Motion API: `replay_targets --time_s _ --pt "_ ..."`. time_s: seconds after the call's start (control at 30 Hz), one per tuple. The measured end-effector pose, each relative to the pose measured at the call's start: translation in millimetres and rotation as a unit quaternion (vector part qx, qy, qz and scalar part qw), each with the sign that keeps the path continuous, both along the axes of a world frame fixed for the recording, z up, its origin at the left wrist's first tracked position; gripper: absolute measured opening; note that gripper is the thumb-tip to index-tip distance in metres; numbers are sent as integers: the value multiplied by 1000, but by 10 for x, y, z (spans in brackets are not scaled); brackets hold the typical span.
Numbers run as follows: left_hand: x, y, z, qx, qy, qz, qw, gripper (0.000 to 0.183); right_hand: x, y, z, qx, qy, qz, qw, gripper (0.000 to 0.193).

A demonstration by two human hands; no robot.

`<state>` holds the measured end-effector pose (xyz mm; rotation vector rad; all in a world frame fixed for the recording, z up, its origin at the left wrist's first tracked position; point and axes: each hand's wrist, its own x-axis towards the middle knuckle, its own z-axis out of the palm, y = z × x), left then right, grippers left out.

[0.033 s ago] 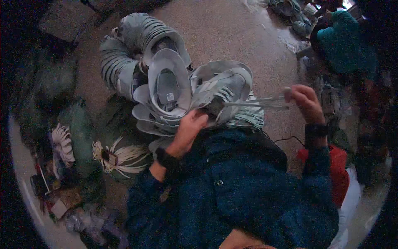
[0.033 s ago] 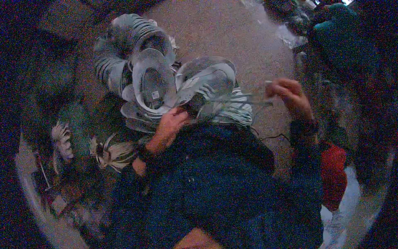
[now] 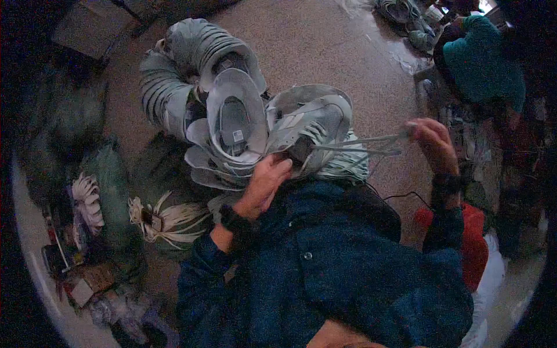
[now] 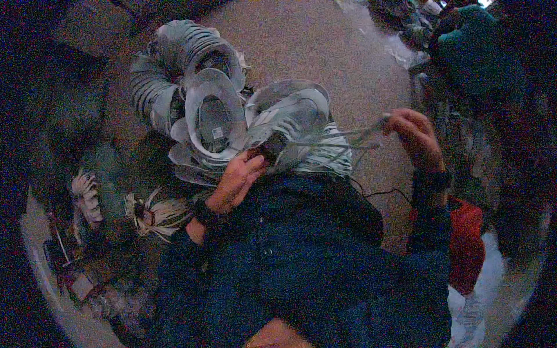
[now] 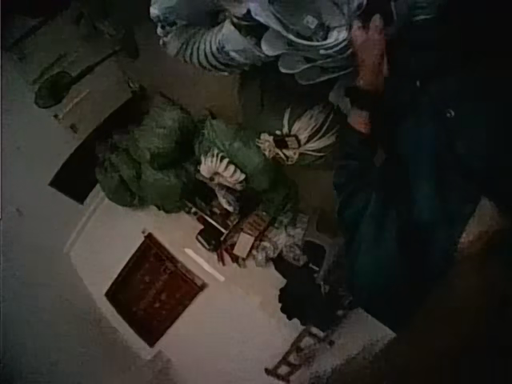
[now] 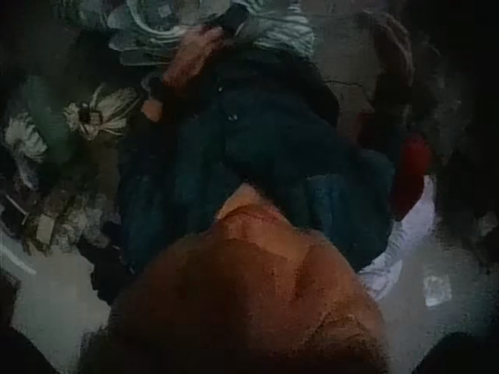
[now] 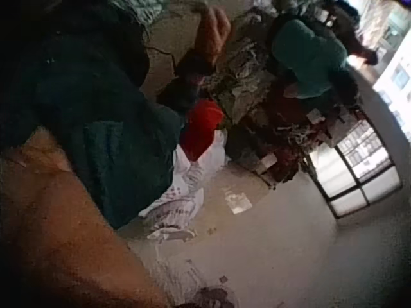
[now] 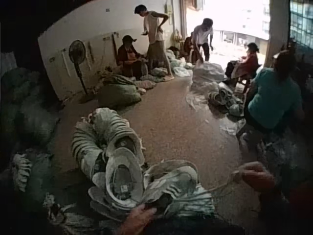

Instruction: The recorder is lacing and organizing shoe uppers, then bundling them together in a manufacturing setting.

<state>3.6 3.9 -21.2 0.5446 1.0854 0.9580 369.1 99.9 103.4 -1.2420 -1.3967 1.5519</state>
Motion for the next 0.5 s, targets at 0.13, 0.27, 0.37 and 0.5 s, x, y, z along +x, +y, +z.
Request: replay_targets --time_s 0.13,0.27,0.37,0.5 --pt "145 20 165 -13 -74 37 996 32 675 21 -121 58 214 -67 973 17" --pt "179 32 202 -18 -87 56 994 30 1034 15 4 -26 392 -56 918 20" --pt "207 43 216 -30 -82 58 994 29 1530 67 -118 -32 425 -95 900 23" --pt "196 4 147 24 -44 24 998 29 2345 80 -286 2 288 -193 938 29"
